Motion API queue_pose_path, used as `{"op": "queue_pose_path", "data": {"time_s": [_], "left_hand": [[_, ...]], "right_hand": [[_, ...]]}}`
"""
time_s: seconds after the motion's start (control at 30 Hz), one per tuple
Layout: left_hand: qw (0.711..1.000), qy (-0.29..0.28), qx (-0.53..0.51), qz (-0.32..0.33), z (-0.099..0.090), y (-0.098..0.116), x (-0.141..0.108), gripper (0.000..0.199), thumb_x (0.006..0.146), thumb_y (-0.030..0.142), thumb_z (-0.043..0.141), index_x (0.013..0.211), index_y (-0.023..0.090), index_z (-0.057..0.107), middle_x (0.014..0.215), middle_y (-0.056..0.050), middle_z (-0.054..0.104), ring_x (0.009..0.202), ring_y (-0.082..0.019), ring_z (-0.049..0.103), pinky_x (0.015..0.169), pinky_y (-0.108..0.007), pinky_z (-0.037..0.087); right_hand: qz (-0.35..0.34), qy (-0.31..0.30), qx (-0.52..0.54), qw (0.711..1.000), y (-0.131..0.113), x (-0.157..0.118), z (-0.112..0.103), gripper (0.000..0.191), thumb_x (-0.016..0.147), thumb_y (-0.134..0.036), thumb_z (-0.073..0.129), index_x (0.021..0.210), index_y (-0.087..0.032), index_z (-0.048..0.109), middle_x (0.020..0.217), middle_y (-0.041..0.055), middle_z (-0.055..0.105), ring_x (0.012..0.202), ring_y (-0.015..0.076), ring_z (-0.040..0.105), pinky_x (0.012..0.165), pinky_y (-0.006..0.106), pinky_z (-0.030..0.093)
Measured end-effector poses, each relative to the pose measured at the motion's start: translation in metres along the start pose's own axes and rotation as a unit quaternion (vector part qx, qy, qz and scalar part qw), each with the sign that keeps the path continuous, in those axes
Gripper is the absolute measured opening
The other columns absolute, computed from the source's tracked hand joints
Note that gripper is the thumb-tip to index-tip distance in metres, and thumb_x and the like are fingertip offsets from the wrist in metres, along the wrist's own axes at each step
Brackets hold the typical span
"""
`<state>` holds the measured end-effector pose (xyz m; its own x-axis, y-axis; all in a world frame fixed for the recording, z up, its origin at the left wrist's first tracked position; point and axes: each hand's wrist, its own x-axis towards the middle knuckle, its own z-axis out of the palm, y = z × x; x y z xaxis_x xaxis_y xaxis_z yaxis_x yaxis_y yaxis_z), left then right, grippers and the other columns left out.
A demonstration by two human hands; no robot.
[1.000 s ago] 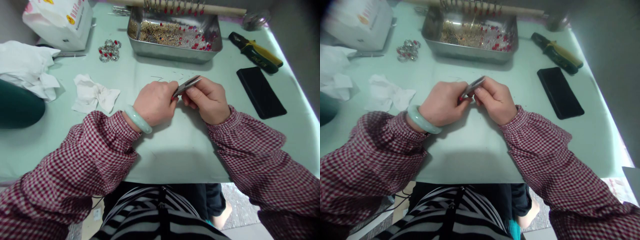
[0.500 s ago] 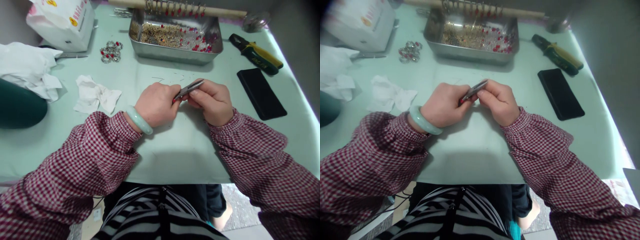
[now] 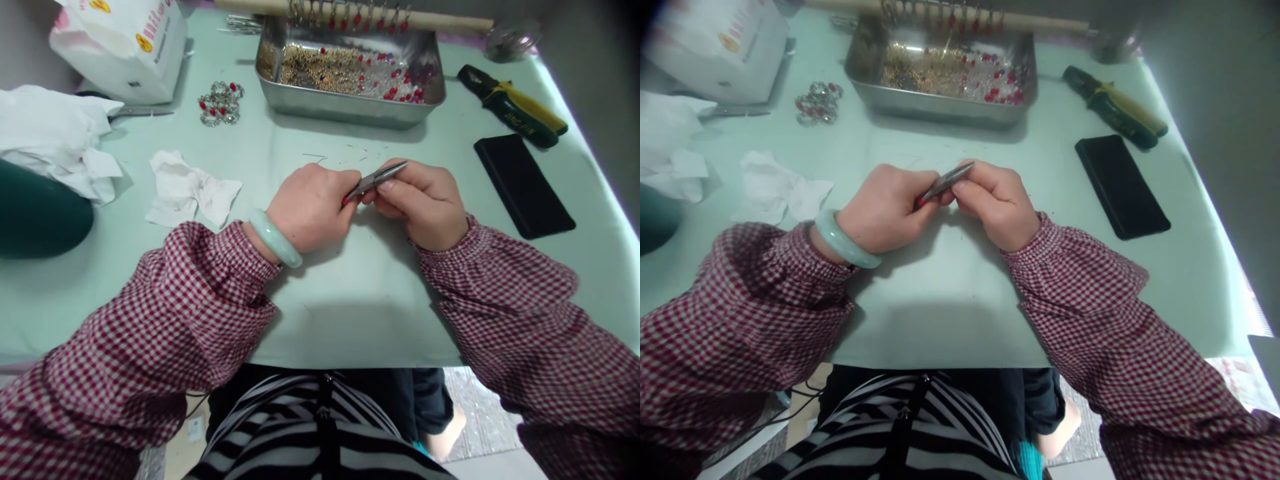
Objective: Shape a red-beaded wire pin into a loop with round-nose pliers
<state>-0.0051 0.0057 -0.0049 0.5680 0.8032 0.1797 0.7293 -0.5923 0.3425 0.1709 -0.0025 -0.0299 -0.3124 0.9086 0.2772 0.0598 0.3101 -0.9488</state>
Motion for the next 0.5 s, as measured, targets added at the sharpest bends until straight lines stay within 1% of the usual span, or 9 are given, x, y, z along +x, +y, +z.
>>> {"op": "queue_pose_path", "data": {"time_s": [0.1,0.2,0.27,0.37,0.5], "left_hand": [[1.000,0.004,-0.005,0.010,-0.0008,-0.0003,0.0004,0.019,0.084,0.024,0.044,0.081,0.020,0.062,0.065,-0.002,0.058,0.062,-0.017,0.051,0.062,-0.030,0.035],[1.000,-0.008,-0.016,0.010,-0.0024,0.0008,0.0005,0.020,0.085,0.025,0.044,0.080,0.019,0.063,0.066,-0.002,0.059,0.062,-0.016,0.050,0.062,-0.030,0.034],[1.000,-0.015,-0.023,0.007,-0.0031,0.0020,0.0003,0.020,0.086,0.025,0.044,0.078,0.019,0.062,0.066,-0.002,0.059,0.061,-0.015,0.048,0.061,-0.029,0.034],[1.000,-0.009,-0.026,0.001,-0.0020,0.0028,0.0001,0.020,0.086,0.025,0.044,0.076,0.019,0.061,0.064,-0.002,0.058,0.059,-0.014,0.046,0.060,-0.029,0.033],[1.000,0.009,-0.007,0.002,0.0017,0.0018,0.0002,0.022,0.086,0.030,0.044,0.076,0.019,0.060,0.063,-0.003,0.057,0.058,-0.016,0.047,0.058,-0.030,0.033]], "right_hand": [[0.003,0.005,-0.010,1.000,0.0004,-0.0008,0.0001,0.017,0.085,-0.030,0.055,0.076,-0.020,0.065,0.052,-0.0033,0.038,0.044,0.0086,0.028,0.043,0.025,0.022],[-0.002,0.003,-0.009,1.000,0.0013,-0.0015,-0.0007,0.017,0.086,-0.029,0.055,0.076,-0.020,0.065,0.053,-0.0031,0.038,0.045,0.0089,0.029,0.044,0.025,0.024],[0.002,0.003,-0.016,1.000,0.0024,-0.0017,-0.0018,0.017,0.086,-0.029,0.054,0.076,-0.020,0.065,0.054,-0.0023,0.041,0.046,0.0097,0.033,0.045,0.026,0.027],[0.005,0.005,-0.033,0.999,0.0045,-0.0015,-0.0033,0.017,0.086,-0.030,0.055,0.077,-0.020,0.065,0.057,-0.0011,0.044,0.049,0.0110,0.038,0.047,0.027,0.031],[-0.013,0.009,-0.042,0.999,0.0054,-0.0010,-0.0033,0.016,0.086,-0.030,0.054,0.077,-0.021,0.064,0.056,-0.0019,0.043,0.047,0.0105,0.034,0.045,0.026,0.028]]}}
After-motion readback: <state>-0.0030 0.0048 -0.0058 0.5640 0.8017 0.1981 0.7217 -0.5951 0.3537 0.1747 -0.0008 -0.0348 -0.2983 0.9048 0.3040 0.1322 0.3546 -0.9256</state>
